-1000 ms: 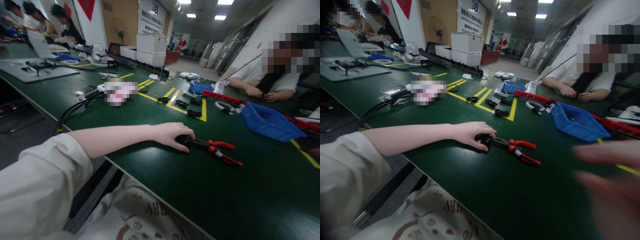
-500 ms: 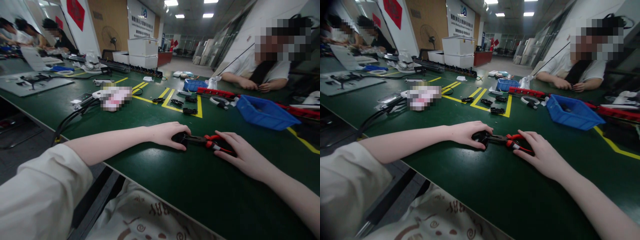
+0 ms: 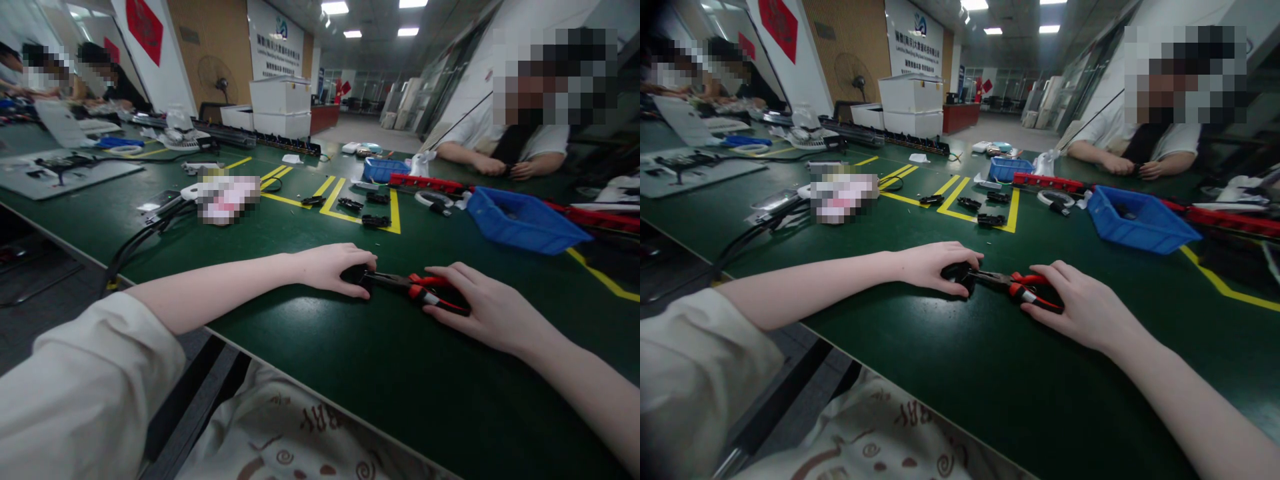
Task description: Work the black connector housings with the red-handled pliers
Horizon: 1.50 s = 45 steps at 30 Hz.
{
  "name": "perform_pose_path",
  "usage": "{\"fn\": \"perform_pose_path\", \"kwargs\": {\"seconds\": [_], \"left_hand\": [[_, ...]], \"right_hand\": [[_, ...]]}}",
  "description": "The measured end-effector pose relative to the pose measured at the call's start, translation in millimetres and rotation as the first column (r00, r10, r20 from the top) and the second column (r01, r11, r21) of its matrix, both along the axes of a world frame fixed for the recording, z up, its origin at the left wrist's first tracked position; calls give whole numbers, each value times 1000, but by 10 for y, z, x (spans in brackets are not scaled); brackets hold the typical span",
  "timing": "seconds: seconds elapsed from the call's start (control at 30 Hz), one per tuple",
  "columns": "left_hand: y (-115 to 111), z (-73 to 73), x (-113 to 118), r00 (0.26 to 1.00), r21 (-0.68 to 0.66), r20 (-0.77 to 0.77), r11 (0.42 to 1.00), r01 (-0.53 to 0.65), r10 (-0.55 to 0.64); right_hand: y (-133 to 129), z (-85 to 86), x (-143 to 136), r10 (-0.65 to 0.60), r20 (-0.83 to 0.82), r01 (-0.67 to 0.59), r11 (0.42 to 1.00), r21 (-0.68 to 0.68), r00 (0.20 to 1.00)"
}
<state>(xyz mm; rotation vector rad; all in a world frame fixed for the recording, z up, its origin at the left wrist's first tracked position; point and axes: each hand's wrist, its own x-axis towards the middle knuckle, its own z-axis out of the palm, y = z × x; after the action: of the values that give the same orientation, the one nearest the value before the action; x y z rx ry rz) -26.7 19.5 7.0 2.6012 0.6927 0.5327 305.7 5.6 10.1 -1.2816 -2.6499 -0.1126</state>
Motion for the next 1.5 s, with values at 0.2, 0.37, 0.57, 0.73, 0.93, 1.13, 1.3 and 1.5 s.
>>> {"fn": "perform_pose_path", "kwargs": {"seconds": [0.2, 0.37, 0.57, 0.73, 0.93, 1.13, 1.3, 1.5], "left_hand": [[6, -10, -13, 999, -43, 22, 999, -25, 26], [-2, -4, -17, 998, -87, 46, 995, -40, 44], [0, 4, -18, 997, -105, 64, 994, -41, 48], [-4, 11, -18, 998, -75, 37, 996, -44, 47], [11, 7, -20, 1000, 70, -5, 997, 15, -15], [18, -2, -32, 997, 135, 29, 988, 73, -77], [16, 26, -35, 998, 87, 22, 995, 56, -58], [38, 72, -53, 1000, 43, -4, 999, 10, -10]], "right_hand": [[-24, 12, -19, -6, 16, 7, 1000, -19, 1000], [-79, 73, -75, 2, 34, -3, 1000, 29, 999], [-101, 70, -76, -28, -20, 28, 1000, 5, 999], [-98, 70, -85, -57, -5, 57, 997, -60, 998], [-106, 70, -95, -71, 17, 71, 997, -2, 997], [-105, 43, -69, -66, 45, 64, 997, 45, 997], [-127, 22, -65, -19, 78, 2, 978, 209, 997], [-214, 97, -159, 24, 169, -88, 918, 387, 985]]}}
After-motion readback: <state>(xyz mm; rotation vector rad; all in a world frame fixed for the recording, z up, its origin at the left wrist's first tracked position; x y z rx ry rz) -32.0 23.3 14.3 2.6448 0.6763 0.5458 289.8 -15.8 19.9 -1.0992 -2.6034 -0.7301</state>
